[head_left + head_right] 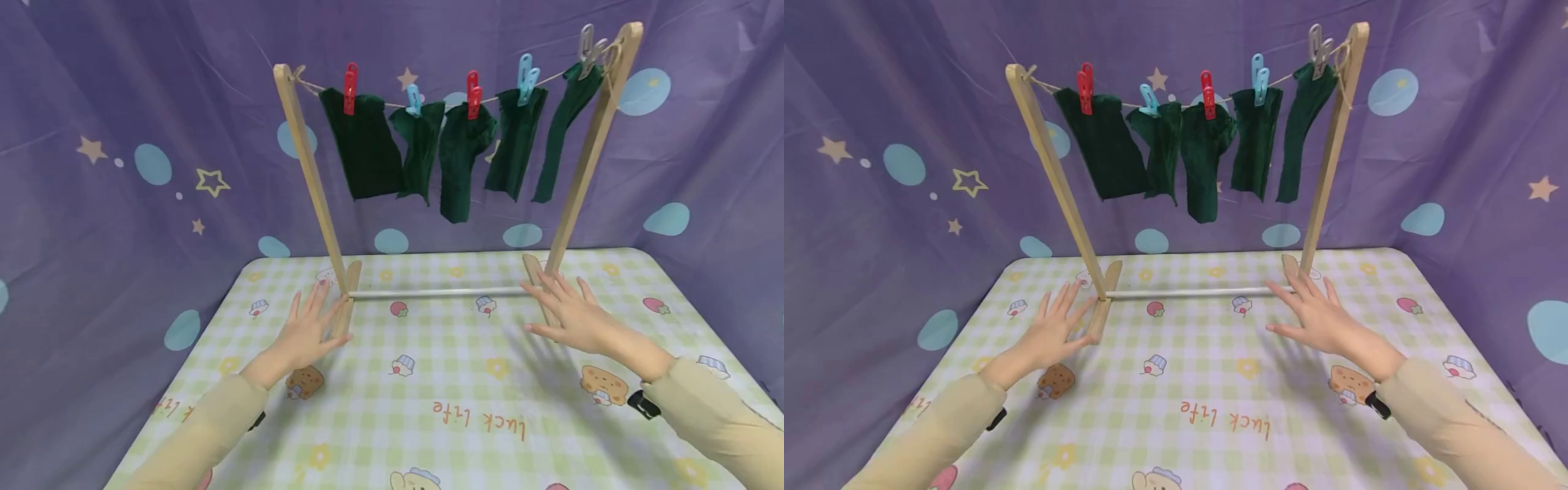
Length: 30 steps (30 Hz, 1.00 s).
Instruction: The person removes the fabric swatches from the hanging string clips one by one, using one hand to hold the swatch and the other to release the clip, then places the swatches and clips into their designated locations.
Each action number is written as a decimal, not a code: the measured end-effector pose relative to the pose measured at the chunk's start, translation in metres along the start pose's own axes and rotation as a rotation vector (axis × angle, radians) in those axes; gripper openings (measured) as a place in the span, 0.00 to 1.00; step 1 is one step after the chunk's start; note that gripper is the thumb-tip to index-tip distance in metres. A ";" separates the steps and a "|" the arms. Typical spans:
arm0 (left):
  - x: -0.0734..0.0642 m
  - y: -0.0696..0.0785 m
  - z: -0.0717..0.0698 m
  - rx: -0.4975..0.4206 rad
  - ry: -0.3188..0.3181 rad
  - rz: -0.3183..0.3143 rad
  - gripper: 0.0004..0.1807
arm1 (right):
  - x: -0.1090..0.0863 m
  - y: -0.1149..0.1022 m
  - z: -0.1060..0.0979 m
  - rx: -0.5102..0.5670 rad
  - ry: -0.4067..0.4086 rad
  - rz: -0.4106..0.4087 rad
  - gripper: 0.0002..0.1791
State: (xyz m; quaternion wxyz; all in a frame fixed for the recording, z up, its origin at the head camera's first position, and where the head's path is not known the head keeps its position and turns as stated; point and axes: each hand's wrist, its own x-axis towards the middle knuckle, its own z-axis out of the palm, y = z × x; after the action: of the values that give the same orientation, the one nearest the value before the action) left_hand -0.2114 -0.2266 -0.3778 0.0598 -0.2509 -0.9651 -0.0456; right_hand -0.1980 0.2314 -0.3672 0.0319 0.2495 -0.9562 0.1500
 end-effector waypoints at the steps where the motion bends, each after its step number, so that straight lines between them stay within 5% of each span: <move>1: 0.002 0.000 -0.004 0.004 0.007 0.008 0.39 | 0.003 -0.002 -0.004 0.003 -0.001 -0.003 0.39; 10: 0.025 0.002 -0.042 0.041 0.003 0.053 0.35 | 0.025 -0.020 -0.042 0.041 -0.024 -0.083 0.39; 21: 0.050 0.003 -0.086 0.073 0.139 0.125 0.32 | 0.058 -0.046 -0.091 0.182 0.009 -0.088 0.35; 30: 0.065 0.014 -0.121 -0.053 0.195 0.045 0.28 | 0.083 -0.070 -0.120 0.264 0.052 -0.126 0.31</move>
State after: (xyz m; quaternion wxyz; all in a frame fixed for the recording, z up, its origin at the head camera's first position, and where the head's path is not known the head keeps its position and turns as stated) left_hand -0.2503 -0.1978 -0.2486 0.1477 -0.2686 -0.9472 -0.0937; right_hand -0.2381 0.1703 -0.2223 0.0330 0.3070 -0.9094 0.2786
